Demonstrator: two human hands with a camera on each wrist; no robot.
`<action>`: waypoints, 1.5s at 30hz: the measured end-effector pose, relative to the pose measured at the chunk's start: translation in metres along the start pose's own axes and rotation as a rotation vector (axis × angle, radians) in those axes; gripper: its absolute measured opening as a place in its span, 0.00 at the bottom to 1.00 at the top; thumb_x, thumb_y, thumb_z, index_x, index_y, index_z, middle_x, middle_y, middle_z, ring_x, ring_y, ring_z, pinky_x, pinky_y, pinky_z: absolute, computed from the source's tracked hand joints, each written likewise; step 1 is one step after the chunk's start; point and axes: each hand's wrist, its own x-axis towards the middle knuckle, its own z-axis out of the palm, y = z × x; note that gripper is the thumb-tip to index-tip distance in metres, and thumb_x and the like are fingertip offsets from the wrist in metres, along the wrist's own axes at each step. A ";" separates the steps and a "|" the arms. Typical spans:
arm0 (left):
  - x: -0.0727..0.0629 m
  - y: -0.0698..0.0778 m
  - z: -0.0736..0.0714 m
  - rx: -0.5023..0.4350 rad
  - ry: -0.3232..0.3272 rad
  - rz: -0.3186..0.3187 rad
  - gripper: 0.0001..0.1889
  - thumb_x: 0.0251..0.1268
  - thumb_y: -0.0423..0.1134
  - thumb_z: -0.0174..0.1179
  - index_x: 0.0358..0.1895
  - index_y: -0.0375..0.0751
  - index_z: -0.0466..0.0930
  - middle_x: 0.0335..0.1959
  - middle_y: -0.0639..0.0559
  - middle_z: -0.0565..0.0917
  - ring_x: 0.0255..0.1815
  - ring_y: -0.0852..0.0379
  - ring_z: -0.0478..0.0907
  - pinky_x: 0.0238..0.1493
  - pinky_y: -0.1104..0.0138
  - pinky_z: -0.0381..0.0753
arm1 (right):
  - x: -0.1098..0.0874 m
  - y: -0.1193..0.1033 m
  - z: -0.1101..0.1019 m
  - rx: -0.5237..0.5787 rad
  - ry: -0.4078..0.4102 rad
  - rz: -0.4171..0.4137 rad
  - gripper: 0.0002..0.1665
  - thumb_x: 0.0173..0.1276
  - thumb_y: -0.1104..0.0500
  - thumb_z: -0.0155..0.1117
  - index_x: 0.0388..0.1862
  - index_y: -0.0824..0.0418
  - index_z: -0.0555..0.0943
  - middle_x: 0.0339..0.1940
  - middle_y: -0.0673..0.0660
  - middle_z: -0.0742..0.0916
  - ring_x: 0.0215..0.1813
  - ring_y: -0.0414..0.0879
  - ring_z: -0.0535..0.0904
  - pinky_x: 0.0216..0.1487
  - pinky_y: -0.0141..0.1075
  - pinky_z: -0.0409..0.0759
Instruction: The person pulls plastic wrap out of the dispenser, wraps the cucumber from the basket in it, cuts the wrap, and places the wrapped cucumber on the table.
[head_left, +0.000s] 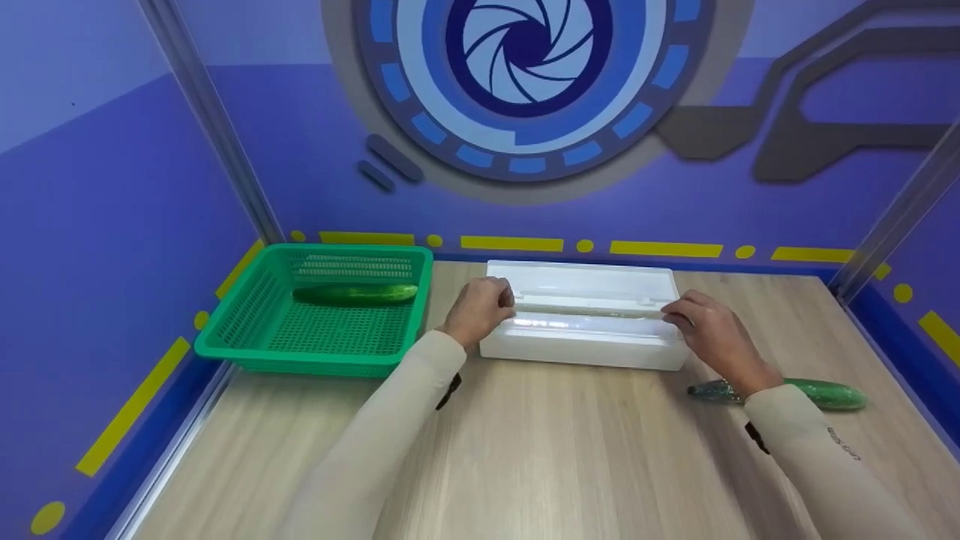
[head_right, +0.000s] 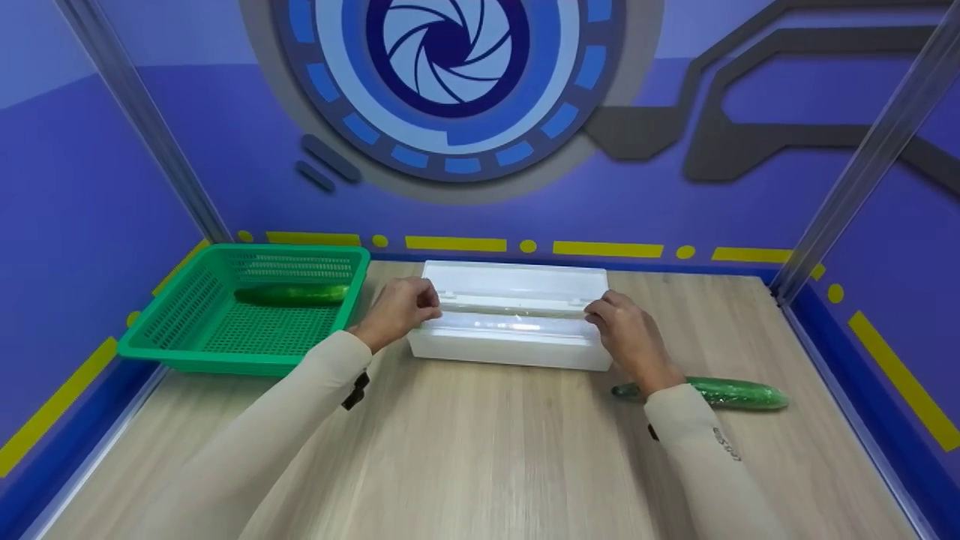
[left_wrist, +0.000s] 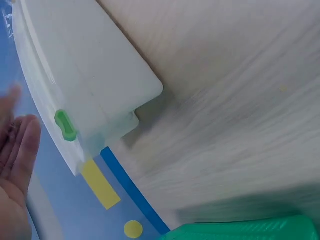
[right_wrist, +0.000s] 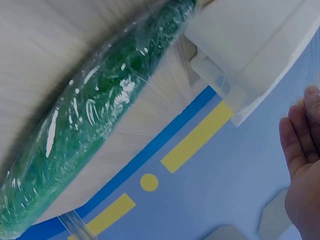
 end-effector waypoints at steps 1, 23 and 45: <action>0.000 0.001 0.000 0.022 0.002 0.009 0.05 0.69 0.33 0.73 0.38 0.40 0.85 0.33 0.51 0.84 0.34 0.57 0.78 0.39 0.67 0.80 | 0.001 0.000 -0.001 -0.005 0.001 0.002 0.12 0.61 0.78 0.76 0.41 0.67 0.90 0.34 0.56 0.84 0.34 0.48 0.80 0.35 0.45 0.83; 0.007 0.005 -0.019 0.102 0.197 0.095 0.04 0.71 0.38 0.71 0.40 0.45 0.94 0.40 0.54 0.89 0.44 0.53 0.83 0.48 0.65 0.83 | 0.010 -0.002 -0.025 0.013 0.136 0.111 0.07 0.68 0.73 0.73 0.42 0.65 0.90 0.44 0.59 0.90 0.47 0.56 0.86 0.49 0.44 0.82; 0.017 0.020 -0.054 -0.065 0.303 0.275 0.06 0.72 0.35 0.69 0.43 0.38 0.94 0.40 0.49 0.93 0.42 0.53 0.91 0.47 0.63 0.87 | 0.026 -0.003 -0.053 0.018 0.277 0.050 0.02 0.72 0.70 0.70 0.41 0.70 0.86 0.35 0.65 0.89 0.36 0.58 0.86 0.45 0.17 0.66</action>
